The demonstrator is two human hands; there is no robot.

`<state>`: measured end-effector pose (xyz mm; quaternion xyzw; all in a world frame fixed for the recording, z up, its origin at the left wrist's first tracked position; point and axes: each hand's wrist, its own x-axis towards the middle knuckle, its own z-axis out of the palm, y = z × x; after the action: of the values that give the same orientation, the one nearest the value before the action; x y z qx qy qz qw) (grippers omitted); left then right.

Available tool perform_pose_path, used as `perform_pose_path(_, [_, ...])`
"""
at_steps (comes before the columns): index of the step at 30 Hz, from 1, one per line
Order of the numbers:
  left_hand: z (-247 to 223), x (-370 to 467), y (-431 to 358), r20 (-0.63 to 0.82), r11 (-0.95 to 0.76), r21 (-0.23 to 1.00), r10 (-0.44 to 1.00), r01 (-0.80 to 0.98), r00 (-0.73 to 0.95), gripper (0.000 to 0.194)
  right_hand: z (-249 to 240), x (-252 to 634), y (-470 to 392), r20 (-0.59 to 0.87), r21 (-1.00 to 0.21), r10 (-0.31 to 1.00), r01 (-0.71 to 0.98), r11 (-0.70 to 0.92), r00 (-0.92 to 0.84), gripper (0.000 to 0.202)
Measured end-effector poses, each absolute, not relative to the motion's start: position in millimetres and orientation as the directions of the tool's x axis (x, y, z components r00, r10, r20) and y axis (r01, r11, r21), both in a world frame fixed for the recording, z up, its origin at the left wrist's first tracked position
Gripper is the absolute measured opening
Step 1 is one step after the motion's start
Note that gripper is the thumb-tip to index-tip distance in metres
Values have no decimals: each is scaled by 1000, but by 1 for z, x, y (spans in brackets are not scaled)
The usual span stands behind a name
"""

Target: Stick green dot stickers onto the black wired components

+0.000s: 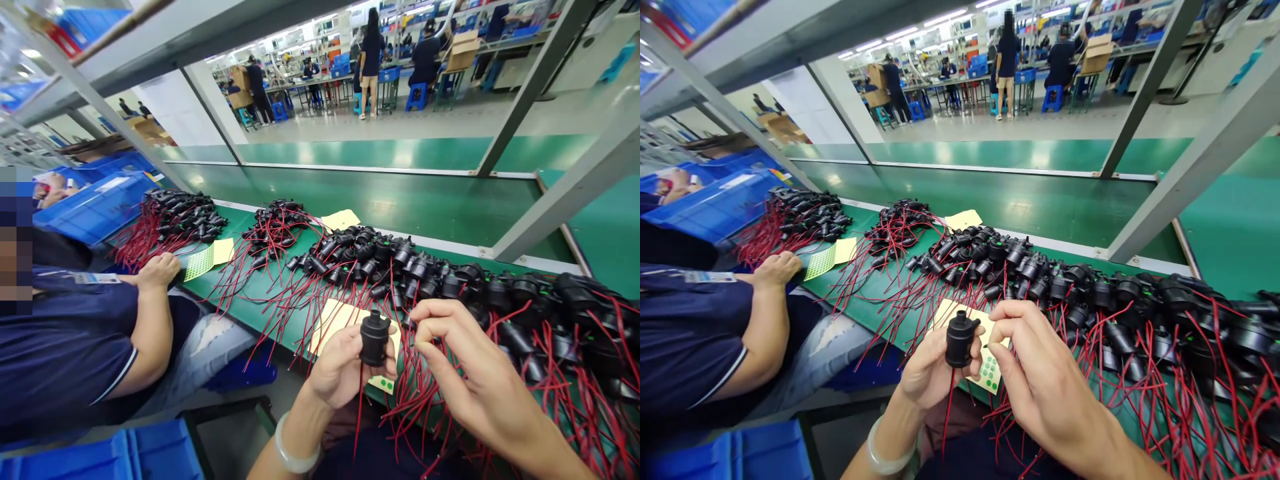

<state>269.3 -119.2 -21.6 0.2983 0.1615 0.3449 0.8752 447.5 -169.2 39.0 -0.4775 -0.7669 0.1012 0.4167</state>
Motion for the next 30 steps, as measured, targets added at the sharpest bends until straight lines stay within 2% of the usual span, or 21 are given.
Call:
perform_pose_path(2, [-25, 268, -122, -75, 611, 591, 691, -526, 719, 45, 40, 446, -168, 543, -544, 810, 642, 541, -222, 13])
perform_pose_path(4, [-29, 267, -125, -49, 592, 599, 699, -539, 714, 49, 39, 444, -166, 532, -543, 812, 639, 545, -240, 12])
perform_pose_path(8, [-34, 266, -128, 13, 543, 653, 688, -527, 725, 45, 39, 440, -164, 497, -538, 810, 622, 570, -312, 11])
perform_pose_path(13, [-37, 265, -129, 87, 541, 662, 632, -519, 770, 49, 42, 433, -163, 455, -527, 776, 570, 630, -437, 14])
perform_pose_path(18, [-39, 264, -130, 69, 577, 648, 605, -497, 793, 51, 43, 429, -162, 417, -496, 749, 561, 662, -515, 12])
perform_pose_path(26, [-39, 262, -129, 24, 623, 649, 557, -436, 830, 57, 44, 424, -160, 471, -376, 714, 614, 694, -518, 14])
perform_pose_path(30, [-38, 261, -130, 43, 614, 638, 574, -465, 818, 54, 46, 424, -160, 473, -383, 705, 597, 705, -528, 13])
